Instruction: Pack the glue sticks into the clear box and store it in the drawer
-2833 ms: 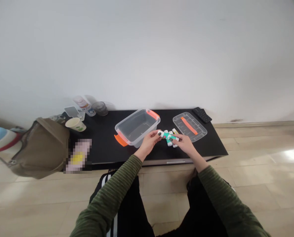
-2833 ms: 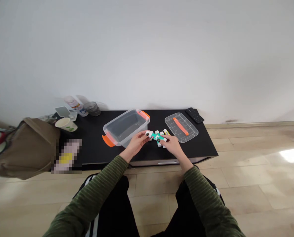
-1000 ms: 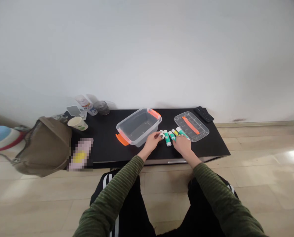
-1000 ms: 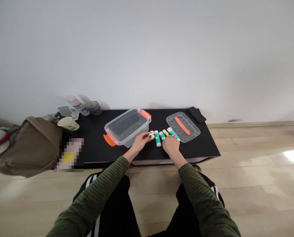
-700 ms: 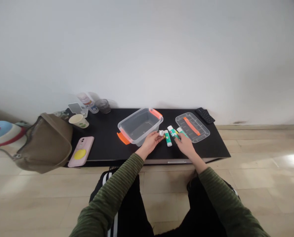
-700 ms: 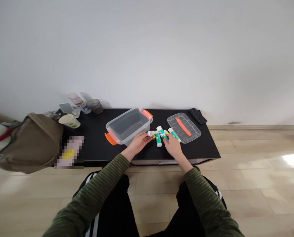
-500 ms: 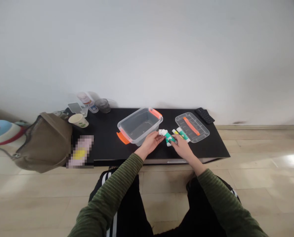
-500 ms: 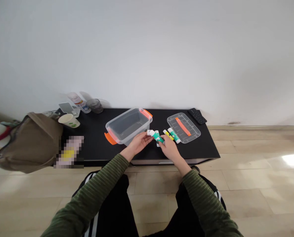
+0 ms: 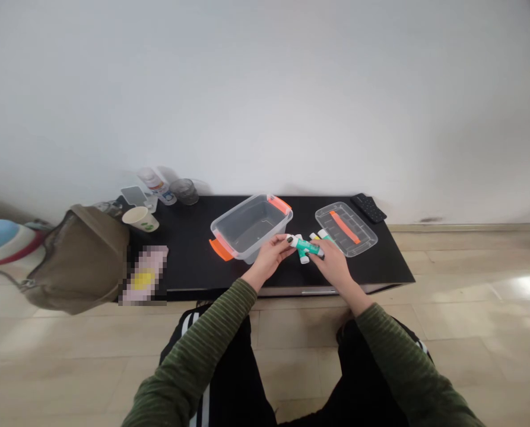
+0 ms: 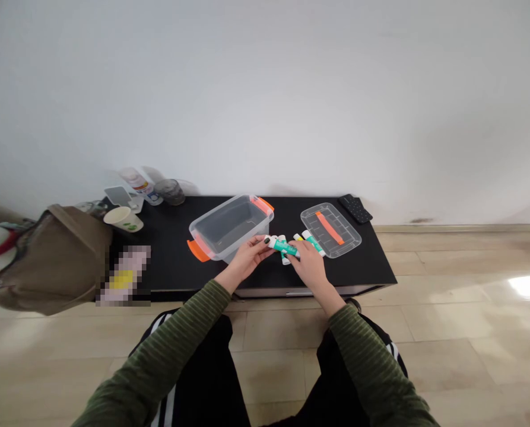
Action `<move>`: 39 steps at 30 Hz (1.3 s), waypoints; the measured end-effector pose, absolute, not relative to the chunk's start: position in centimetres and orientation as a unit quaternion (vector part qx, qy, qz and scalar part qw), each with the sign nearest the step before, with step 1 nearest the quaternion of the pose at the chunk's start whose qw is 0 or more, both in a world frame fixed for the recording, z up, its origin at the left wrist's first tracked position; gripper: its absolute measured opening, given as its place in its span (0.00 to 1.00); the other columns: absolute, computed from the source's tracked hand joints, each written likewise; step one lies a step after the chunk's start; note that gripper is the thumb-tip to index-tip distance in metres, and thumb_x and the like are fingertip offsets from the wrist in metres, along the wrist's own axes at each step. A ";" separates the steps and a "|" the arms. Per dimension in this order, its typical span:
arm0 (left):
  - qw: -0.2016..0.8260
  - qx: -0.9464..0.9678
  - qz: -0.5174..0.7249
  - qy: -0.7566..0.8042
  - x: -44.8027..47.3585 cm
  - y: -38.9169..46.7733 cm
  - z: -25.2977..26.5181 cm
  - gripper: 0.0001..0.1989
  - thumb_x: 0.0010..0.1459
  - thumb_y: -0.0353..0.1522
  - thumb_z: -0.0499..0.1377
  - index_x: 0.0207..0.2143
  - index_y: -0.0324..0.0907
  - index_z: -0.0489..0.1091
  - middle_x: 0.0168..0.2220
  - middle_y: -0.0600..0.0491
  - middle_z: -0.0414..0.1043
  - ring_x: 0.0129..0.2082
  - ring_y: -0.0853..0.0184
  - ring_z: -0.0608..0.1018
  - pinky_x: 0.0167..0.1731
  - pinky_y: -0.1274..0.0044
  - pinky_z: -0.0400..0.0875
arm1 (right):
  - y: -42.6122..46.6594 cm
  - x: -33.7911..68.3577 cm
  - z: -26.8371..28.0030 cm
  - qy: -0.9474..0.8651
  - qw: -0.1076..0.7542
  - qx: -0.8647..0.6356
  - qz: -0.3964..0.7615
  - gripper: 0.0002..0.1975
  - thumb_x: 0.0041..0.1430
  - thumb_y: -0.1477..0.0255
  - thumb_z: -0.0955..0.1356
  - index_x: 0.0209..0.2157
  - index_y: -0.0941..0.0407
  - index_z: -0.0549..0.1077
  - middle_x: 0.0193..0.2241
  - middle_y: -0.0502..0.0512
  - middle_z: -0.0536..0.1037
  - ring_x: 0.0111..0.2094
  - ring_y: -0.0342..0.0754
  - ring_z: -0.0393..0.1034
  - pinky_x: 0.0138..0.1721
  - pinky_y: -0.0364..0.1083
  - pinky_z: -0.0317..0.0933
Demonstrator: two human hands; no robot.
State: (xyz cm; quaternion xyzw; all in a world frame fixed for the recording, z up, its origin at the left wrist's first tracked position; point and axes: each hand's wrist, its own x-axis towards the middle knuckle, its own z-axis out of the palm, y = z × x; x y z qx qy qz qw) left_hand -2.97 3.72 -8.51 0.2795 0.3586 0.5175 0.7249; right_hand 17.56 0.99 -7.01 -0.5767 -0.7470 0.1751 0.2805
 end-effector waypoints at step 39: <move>0.207 0.768 0.213 0.567 -1.2 6.9 -13.3 0.31 0.53 0.14 0.47 0.57 0.38 0.69 0.64 0.38 0.65 0.64 0.57 0.68 0.65 0.64 0.60 | 3.3 16.6 -7.9 -0.688 -0.036 -0.712 0.139 0.16 0.64 0.61 0.66 0.46 0.56 0.77 0.44 0.65 0.80 0.47 0.57 0.75 0.43 0.49 0.65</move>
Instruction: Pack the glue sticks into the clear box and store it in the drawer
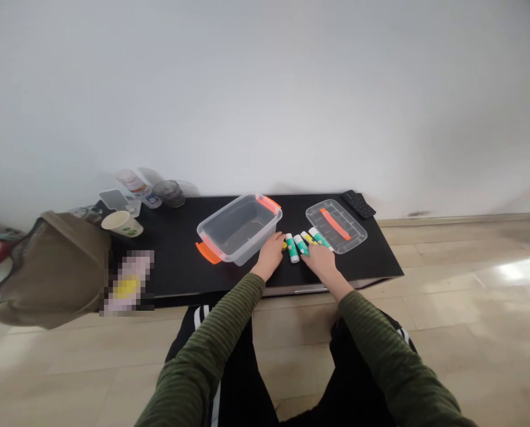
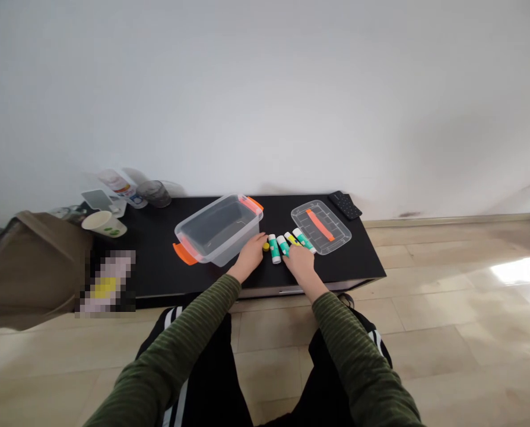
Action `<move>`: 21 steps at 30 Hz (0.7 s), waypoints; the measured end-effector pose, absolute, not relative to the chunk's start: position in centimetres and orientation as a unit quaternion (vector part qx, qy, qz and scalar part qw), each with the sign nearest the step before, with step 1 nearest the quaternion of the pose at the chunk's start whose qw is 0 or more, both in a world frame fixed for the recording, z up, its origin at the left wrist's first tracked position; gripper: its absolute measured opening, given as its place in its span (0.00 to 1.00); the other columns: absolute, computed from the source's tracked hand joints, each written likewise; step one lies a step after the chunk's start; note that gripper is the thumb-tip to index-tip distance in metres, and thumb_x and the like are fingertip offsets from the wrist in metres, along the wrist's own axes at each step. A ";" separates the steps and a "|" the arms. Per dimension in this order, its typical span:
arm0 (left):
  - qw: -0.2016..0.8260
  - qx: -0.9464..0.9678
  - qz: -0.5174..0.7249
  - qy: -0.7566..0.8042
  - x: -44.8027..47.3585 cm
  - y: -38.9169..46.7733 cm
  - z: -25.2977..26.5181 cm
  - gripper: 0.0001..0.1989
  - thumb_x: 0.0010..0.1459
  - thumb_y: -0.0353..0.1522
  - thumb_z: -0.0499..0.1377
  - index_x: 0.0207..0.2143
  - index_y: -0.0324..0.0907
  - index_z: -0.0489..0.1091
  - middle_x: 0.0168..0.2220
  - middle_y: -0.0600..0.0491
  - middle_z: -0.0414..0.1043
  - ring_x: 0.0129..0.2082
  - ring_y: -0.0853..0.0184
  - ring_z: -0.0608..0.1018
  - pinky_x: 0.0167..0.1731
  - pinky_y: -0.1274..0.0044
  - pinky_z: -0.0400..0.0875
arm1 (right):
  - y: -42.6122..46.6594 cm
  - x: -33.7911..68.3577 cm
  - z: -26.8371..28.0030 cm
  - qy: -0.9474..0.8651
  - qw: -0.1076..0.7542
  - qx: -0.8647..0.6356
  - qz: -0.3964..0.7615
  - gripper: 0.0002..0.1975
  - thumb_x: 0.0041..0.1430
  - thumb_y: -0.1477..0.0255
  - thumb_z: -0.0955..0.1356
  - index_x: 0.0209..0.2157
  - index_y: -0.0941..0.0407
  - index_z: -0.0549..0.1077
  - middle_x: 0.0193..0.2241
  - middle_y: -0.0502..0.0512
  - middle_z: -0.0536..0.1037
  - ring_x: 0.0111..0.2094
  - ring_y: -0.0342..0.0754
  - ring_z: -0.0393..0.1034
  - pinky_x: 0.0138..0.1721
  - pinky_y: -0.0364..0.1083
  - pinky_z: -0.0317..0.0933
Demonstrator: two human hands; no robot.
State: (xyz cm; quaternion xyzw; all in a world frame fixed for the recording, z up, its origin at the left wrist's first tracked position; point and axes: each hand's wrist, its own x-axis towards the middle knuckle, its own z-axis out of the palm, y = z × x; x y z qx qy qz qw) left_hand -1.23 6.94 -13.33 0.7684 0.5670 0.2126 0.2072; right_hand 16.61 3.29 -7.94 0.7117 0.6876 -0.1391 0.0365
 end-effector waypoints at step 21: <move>0.202 0.730 0.174 0.629 -2.3 4.7 -8.9 0.10 0.64 0.25 0.55 0.48 0.37 0.67 0.46 0.40 0.76 0.48 0.56 0.79 0.48 0.68 0.71 | 2.7 12.8 -8.5 0.704 0.042 0.701 -0.105 0.19 0.68 0.58 0.63 0.45 0.58 0.77 0.42 0.67 0.81 0.44 0.59 0.77 0.44 0.50 0.66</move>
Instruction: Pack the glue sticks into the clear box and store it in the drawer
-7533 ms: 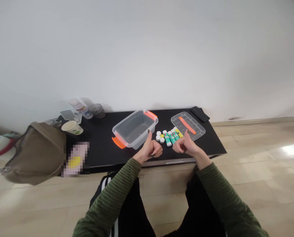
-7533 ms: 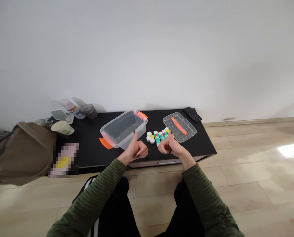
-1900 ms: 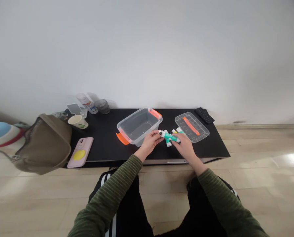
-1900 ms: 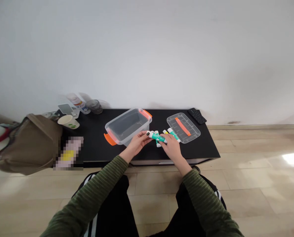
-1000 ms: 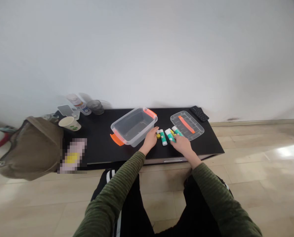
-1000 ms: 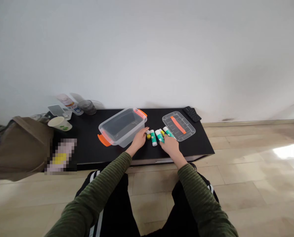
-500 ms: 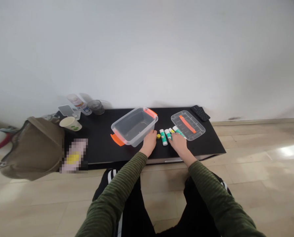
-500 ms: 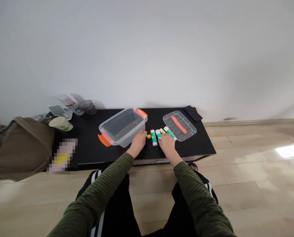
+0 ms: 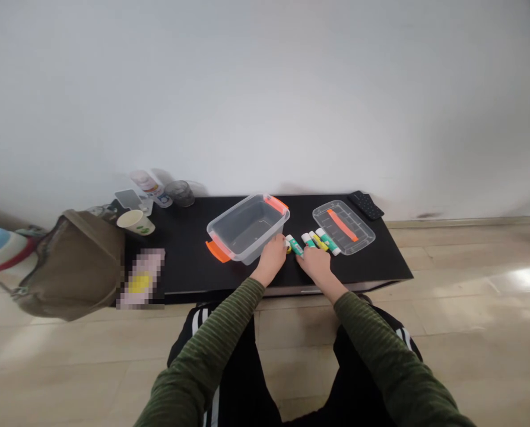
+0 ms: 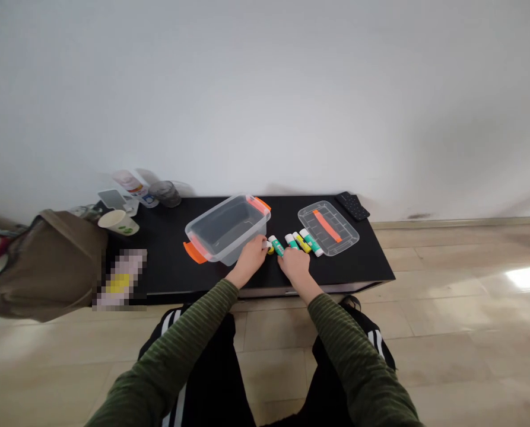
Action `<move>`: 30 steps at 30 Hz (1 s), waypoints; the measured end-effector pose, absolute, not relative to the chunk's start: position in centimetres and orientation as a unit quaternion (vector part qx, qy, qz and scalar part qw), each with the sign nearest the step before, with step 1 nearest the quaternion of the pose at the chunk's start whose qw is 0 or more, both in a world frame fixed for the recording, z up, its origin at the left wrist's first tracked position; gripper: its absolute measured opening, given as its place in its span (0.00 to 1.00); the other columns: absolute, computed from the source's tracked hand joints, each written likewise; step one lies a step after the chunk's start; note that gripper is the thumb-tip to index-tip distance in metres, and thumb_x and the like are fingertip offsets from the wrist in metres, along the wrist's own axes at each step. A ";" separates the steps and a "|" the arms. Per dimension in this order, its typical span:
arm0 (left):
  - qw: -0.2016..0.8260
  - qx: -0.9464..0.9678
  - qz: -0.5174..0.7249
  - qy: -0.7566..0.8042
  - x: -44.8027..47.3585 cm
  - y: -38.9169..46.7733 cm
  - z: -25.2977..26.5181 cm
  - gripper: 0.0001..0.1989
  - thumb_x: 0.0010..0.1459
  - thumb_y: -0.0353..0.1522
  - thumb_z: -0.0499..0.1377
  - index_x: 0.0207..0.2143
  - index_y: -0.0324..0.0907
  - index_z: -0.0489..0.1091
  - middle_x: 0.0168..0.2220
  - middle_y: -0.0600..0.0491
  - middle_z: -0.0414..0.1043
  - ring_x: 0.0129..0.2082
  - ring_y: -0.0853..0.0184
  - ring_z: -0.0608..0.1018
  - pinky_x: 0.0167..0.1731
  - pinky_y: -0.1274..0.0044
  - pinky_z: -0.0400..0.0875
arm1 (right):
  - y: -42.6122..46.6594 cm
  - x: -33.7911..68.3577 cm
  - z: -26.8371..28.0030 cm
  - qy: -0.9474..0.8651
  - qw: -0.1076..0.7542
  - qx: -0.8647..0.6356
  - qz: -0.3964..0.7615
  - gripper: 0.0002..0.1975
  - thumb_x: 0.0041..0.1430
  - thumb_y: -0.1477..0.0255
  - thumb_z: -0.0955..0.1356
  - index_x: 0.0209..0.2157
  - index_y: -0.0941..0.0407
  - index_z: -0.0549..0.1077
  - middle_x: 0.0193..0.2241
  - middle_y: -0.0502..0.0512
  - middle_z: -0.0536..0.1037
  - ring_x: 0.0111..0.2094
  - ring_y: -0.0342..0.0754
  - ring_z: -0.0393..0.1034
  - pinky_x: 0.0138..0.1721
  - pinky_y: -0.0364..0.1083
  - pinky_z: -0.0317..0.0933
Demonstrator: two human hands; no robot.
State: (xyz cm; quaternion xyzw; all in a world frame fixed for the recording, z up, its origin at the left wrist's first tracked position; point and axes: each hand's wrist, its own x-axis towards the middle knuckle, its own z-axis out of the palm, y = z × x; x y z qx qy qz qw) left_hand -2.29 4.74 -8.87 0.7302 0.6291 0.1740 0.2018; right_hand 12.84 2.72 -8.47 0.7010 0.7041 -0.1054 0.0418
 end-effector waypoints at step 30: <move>0.714 0.233 0.532 0.390 -3.1 4.2 -9.3 0.11 0.53 0.29 0.70 0.38 0.38 0.73 0.36 0.51 0.77 0.37 0.69 0.80 0.45 0.72 0.78 | 0.8 19.1 -8.0 0.723 -0.357 0.565 -0.177 0.14 0.57 0.69 0.69 0.45 0.54 0.77 0.41 0.58 0.81 0.33 0.49 0.75 0.40 0.49 0.70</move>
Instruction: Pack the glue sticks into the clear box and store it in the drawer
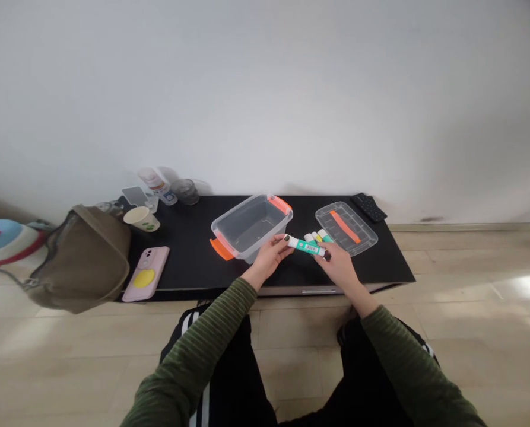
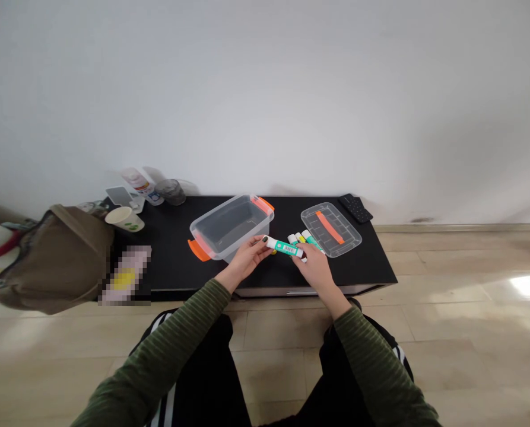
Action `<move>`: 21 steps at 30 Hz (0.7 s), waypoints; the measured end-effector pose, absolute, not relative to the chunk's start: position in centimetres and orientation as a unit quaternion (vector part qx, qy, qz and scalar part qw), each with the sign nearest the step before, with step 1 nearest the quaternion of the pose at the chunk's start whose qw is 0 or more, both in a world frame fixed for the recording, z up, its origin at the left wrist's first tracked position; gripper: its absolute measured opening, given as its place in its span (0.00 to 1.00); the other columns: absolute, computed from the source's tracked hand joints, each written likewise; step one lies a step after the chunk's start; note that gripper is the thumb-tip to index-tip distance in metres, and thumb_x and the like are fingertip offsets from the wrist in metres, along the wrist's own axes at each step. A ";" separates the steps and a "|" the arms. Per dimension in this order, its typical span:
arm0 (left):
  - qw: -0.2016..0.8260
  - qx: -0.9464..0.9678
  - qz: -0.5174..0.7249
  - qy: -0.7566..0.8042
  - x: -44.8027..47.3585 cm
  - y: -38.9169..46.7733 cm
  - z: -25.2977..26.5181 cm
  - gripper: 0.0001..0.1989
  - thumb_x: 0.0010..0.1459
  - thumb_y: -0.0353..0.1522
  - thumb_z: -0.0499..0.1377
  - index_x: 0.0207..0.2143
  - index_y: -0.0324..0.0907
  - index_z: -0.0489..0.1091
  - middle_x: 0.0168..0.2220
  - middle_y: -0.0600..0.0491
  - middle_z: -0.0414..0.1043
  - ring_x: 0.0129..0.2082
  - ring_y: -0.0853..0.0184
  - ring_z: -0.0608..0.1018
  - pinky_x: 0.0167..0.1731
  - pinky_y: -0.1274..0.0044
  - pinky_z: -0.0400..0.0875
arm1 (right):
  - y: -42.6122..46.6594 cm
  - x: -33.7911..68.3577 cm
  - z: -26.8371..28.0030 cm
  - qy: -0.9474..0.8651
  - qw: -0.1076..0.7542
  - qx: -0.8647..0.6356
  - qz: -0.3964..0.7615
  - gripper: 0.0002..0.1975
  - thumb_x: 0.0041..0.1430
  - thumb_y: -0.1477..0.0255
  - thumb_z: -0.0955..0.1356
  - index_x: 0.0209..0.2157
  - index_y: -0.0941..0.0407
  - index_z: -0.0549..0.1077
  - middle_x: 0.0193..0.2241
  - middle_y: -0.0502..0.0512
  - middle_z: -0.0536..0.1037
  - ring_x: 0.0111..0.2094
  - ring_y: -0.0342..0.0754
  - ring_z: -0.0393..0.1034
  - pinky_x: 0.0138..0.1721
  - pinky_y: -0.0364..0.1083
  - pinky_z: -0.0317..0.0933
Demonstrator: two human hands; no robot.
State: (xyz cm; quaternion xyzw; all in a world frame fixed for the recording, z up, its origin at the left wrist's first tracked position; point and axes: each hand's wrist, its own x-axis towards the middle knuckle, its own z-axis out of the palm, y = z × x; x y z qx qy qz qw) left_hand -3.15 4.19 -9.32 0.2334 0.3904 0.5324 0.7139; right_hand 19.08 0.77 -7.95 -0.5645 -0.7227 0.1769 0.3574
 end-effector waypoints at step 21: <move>0.712 0.308 0.507 0.376 -3.1 4.0 -9.3 0.17 0.49 0.34 0.73 0.40 0.37 0.77 0.39 0.49 0.79 0.38 0.68 0.79 0.47 0.73 0.74 | 0.3 18.1 -6.8 -0.620 0.256 -0.588 0.452 0.14 0.63 0.62 0.66 0.43 0.55 0.78 0.32 0.54 0.83 0.25 0.48 0.77 0.34 0.46 0.70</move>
